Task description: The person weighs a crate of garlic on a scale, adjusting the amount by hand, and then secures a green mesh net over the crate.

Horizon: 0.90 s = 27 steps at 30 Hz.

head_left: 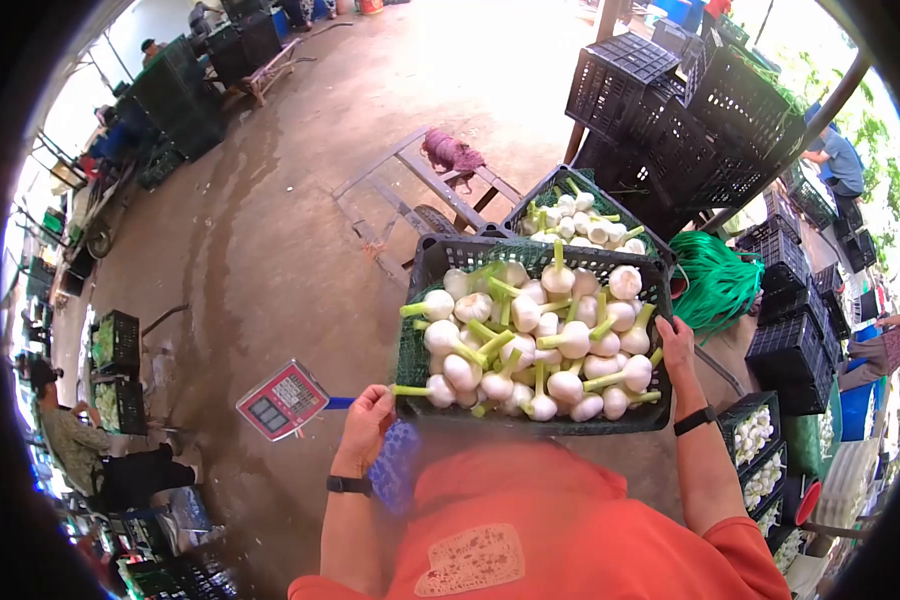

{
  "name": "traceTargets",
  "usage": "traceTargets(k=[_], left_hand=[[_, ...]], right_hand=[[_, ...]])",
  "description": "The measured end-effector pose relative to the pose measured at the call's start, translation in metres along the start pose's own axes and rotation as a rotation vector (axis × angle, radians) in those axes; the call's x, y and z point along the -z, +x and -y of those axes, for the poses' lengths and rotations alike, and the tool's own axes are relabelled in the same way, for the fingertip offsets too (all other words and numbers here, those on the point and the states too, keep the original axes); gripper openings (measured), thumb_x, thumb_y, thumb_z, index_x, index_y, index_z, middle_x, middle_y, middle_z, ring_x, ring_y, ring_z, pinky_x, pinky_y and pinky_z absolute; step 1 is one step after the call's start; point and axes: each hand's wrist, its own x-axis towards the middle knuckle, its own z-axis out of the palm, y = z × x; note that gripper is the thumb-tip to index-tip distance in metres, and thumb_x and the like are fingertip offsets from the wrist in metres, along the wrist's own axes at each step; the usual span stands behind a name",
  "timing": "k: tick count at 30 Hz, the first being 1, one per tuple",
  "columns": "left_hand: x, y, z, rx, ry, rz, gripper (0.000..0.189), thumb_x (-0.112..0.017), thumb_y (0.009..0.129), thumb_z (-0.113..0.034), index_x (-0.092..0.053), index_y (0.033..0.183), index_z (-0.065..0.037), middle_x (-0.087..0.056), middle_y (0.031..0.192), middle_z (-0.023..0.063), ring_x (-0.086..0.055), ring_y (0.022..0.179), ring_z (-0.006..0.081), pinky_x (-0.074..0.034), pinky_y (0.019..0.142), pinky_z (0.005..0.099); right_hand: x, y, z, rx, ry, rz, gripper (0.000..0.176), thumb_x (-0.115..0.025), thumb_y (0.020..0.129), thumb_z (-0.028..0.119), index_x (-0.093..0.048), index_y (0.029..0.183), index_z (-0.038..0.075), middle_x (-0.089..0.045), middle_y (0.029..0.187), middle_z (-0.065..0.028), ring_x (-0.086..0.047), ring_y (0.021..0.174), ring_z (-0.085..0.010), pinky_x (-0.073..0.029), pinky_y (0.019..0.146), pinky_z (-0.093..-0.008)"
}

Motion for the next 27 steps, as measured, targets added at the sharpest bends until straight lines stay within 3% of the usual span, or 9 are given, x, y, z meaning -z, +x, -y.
traceTargets(k=[6, 10, 12, 16, 18, 19, 21, 23, 27], left_hand=[[0.003, -0.007, 0.031, -0.396, 0.337, -0.333, 0.010, -0.051, 0.096, -0.018, -0.046, 0.093, -0.009, -0.051, 0.068, 0.0005, -0.047, 0.053, 0.0045, -0.039, 0.045, 0.0182], [-0.030, -0.031, 0.005, -0.391, 0.262, -0.428, 0.010, -0.050, 0.095, -0.015, -0.046, 0.091, -0.008, -0.049, 0.065, 0.0021, -0.048, 0.052, 0.0077, -0.040, 0.045, 0.0213], [-0.074, -0.049, -0.051, -0.830, 1.070, -0.499, 0.011, -0.051, 0.094, -0.013, -0.047, 0.089, -0.005, -0.053, 0.067, 0.0056, -0.053, 0.053, 0.0127, -0.042, 0.047, 0.0252], [-0.146, -0.053, -0.098, -0.701, 1.034, -0.460, 0.007, -0.050, 0.094, -0.012, -0.052, 0.092, -0.005, -0.058, 0.072, 0.0061, -0.054, 0.058, 0.0110, -0.044, 0.052, 0.0249], [-0.159, -0.047, -0.100, -1.154, 1.037, -0.562, 0.006, -0.052, 0.092, -0.009, -0.056, 0.096, -0.006, -0.061, 0.075, 0.0056, -0.059, 0.068, 0.0135, -0.047, 0.059, 0.0271], [-0.166, -0.047, -0.095, -1.150, 1.049, -0.552, 0.006, -0.052, 0.092, -0.009, -0.056, 0.096, -0.006, -0.061, 0.075, 0.0056, -0.059, 0.068, 0.0135, -0.047, 0.059, 0.0271], [-0.178, -0.052, -0.080, -0.857, 1.232, -0.176, 0.008, -0.058, 0.086, -0.010, -0.060, 0.093, -0.009, -0.064, 0.081, 0.0100, -0.063, 0.074, 0.0244, -0.049, 0.063, 0.0357], [-0.173, -0.030, -0.047, -0.766, 1.373, 0.040, 0.008, -0.060, 0.082, -0.011, -0.064, 0.088, -0.011, -0.066, 0.085, 0.0101, -0.065, 0.077, 0.0258, -0.051, 0.068, 0.0391], [-0.140, 0.009, -0.031, -0.584, 1.983, 0.002, 0.013, -0.061, 0.079, -0.011, -0.067, 0.090, -0.011, -0.066, 0.090, 0.0101, -0.064, 0.085, 0.0263, -0.052, 0.073, 0.0403]], right_hand=[[-0.006, 0.009, -0.019, 0.054, 0.000, -0.033, 0.037, -0.060, 0.081, 0.033, -0.061, 0.088, -0.003, -0.062, 0.078, -0.0121, -0.057, 0.073, -0.0209, -0.044, 0.069, -0.0343], [-0.005, -0.002, 0.004, 0.037, 0.111, -0.019, 0.032, -0.061, 0.081, 0.031, -0.060, 0.082, -0.001, -0.057, 0.070, -0.0052, -0.051, 0.065, -0.0145, -0.041, 0.061, -0.0314], [-0.005, 0.000, 0.001, 0.033, 0.151, -0.015, 0.030, -0.062, 0.082, 0.029, -0.058, 0.077, 0.000, -0.053, 0.066, -0.0004, -0.046, 0.061, -0.0096, -0.038, 0.056, -0.0288], [-0.007, 0.004, -0.006, -0.028, 0.231, 0.014, 0.032, -0.062, 0.080, 0.031, -0.061, 0.084, -0.001, -0.059, 0.066, -0.0071, -0.056, 0.060, -0.0157, -0.044, 0.060, -0.0322], [-0.007, -0.001, -0.001, -0.023, 0.225, 0.014, 0.032, -0.062, 0.080, 0.031, -0.061, 0.084, -0.001, -0.059, 0.066, -0.0066, -0.056, 0.060, -0.0146, -0.044, 0.060, -0.0317], [-0.006, -0.002, 0.000, -0.037, 0.230, 0.013, 0.032, -0.062, 0.080, 0.031, -0.061, 0.084, -0.001, -0.059, 0.066, -0.0066, -0.056, 0.060, -0.0146, -0.044, 0.060, -0.0317], [-0.006, -0.002, 0.001, -0.014, 0.245, 0.027, 0.031, -0.061, 0.081, 0.030, -0.060, 0.082, -0.001, -0.059, 0.066, -0.0066, -0.055, 0.060, -0.0149, -0.044, 0.059, -0.0317], [-0.007, -0.001, -0.001, -0.031, 0.255, 0.030, 0.031, -0.061, 0.081, 0.030, -0.059, 0.080, -0.001, -0.058, 0.066, -0.0067, -0.055, 0.060, -0.0153, -0.044, 0.059, -0.0317], [-0.005, -0.003, 0.005, -0.078, 0.252, 0.020, 0.031, -0.061, 0.080, 0.030, -0.059, 0.081, -0.001, -0.060, 0.068, -0.0091, -0.057, 0.062, -0.0176, -0.044, 0.061, -0.0332]])
